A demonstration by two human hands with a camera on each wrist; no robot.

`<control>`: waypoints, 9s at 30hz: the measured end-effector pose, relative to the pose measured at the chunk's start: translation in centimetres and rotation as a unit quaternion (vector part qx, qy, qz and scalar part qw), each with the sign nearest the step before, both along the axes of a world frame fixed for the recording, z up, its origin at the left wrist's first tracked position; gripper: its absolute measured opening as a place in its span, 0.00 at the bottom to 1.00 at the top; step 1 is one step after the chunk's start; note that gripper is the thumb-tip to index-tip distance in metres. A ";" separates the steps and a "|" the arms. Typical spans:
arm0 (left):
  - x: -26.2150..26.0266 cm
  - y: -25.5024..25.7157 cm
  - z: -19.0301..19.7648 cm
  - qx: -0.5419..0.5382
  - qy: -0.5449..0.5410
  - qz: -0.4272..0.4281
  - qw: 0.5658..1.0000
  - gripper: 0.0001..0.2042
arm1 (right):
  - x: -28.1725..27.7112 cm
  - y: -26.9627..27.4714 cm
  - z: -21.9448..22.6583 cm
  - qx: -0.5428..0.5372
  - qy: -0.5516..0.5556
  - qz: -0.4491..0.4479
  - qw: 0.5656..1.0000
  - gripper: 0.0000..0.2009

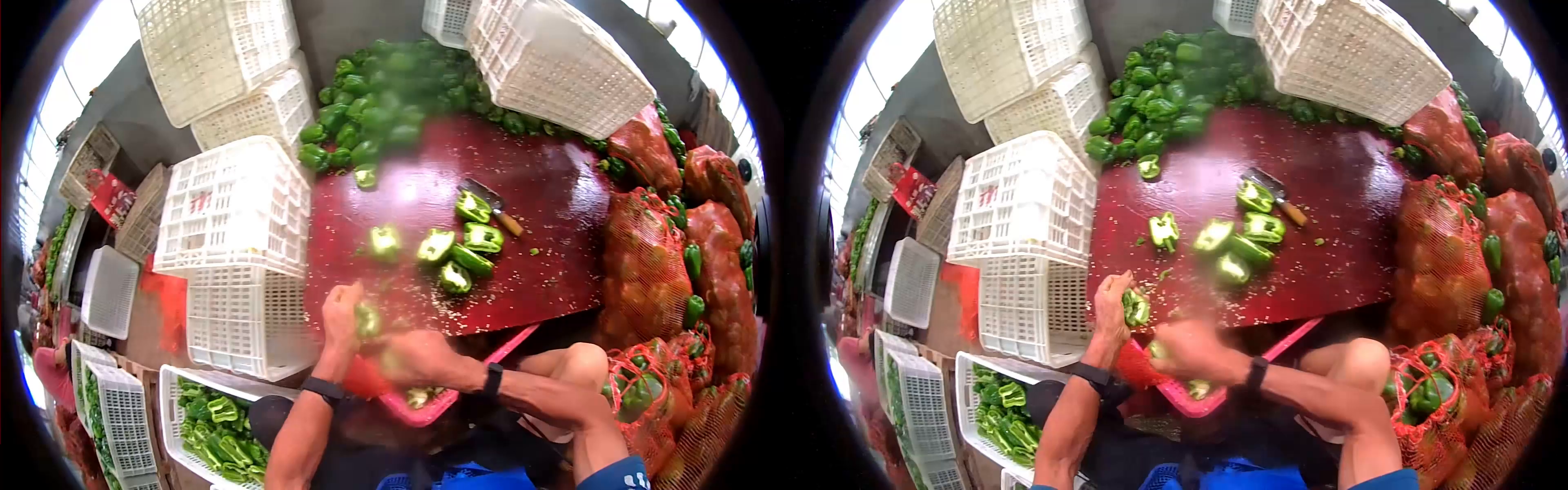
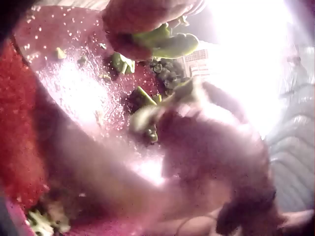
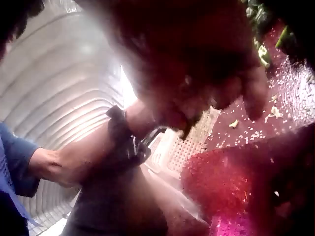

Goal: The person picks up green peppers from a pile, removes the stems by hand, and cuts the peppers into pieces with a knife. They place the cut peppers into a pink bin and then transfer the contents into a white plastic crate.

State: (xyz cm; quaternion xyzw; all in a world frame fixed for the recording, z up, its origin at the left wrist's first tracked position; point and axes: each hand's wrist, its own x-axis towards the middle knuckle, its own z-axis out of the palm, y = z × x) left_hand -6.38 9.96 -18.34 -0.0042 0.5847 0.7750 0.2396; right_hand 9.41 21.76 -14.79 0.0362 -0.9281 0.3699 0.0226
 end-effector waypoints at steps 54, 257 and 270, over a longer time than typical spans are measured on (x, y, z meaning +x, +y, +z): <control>6.3 5.2 7.7 0.270 -0.166 -0.262 0.912 0.24 | -3.0 0.2 7.3 0.206 0.269 -0.279 0.899 0.15; 14.9 -5.8 1.1 0.097 -0.205 0.014 0.974 0.27 | 0.9 0.9 -0.6 -0.126 0.043 -0.041 0.990 0.12; 13.8 -6.7 -5.6 0.174 -0.050 0.021 0.983 0.18 | 3.2 -8.1 -2.0 -0.078 0.067 -0.157 0.982 0.12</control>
